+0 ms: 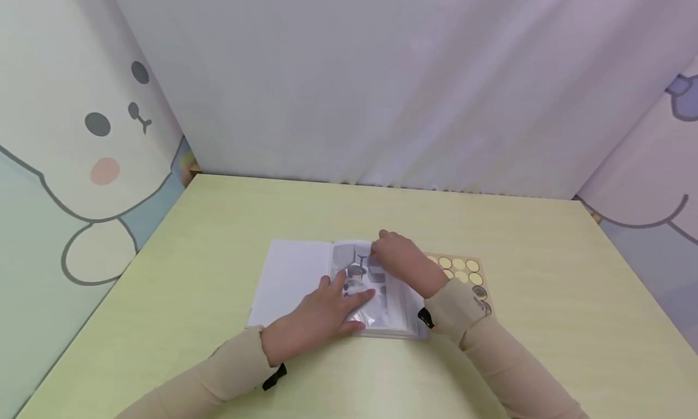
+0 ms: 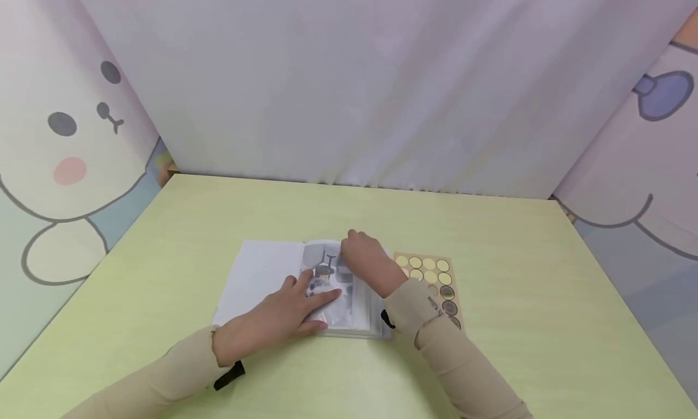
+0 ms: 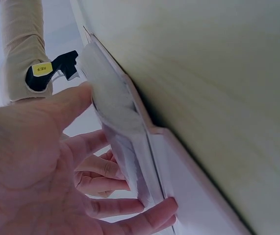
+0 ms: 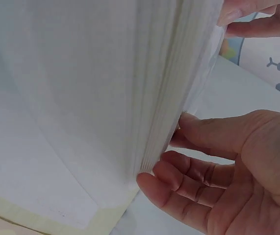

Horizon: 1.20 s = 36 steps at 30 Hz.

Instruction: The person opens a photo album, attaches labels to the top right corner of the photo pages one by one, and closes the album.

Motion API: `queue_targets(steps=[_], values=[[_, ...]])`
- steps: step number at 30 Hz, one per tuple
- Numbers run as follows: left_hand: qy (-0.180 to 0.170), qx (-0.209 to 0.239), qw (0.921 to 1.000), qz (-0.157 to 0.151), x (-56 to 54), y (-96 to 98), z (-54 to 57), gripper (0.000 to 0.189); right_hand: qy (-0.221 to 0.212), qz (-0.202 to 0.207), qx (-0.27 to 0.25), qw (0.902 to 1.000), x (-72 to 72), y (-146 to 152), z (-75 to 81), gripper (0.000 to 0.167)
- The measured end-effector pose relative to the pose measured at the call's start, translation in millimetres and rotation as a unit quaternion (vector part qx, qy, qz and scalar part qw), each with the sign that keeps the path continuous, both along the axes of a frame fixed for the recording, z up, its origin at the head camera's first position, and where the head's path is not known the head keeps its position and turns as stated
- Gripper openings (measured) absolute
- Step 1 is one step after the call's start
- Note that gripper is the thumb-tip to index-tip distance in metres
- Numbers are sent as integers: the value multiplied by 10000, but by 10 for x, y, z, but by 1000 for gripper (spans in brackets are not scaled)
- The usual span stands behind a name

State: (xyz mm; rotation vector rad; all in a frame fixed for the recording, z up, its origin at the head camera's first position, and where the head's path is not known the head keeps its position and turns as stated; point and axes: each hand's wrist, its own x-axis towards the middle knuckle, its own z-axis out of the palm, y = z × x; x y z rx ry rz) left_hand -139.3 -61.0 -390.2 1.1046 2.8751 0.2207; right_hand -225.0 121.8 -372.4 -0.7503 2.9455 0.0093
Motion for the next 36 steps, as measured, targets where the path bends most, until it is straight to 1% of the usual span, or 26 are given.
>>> queue_targets(steps=[5,9,16,18,19,21,23,25,29,33,36], values=[[-117,-25,9999,45,16,2,17,53,37,52,93,9999,12,-3,-18,14],[-171,-49,9998,83,17,3,21,53,-77,77,32,9999,-11,23,-28,14],[-232,-98,9996,103,9,12,3,54,-351,322,-546,9974,-40,162,-17,11],[-250,-129,9996,102,5,16,-2,54,-548,257,-720,9956,-39,199,8,8],[-266,-144,9995,106,5,19,-1,54,-665,177,-775,9946,-36,216,26,10],[-296,-156,9994,116,2,25,-4,55,-859,-8,-870,9925,-24,246,70,21],[-321,-176,9993,126,1,26,-6,55,-968,-191,-941,9907,-3,278,110,35],[-331,-191,9992,137,0,25,-5,55,-977,-267,-969,9901,30,311,149,45],[-304,-195,9993,135,-2,21,-4,55,-829,-183,-1035,9910,130,369,226,48],[-251,-168,9995,97,-3,14,3,55,-655,-105,-1120,9915,272,413,306,50],[-224,-166,9996,90,-8,10,10,55,-561,-68,-1282,9901,387,439,342,52]])
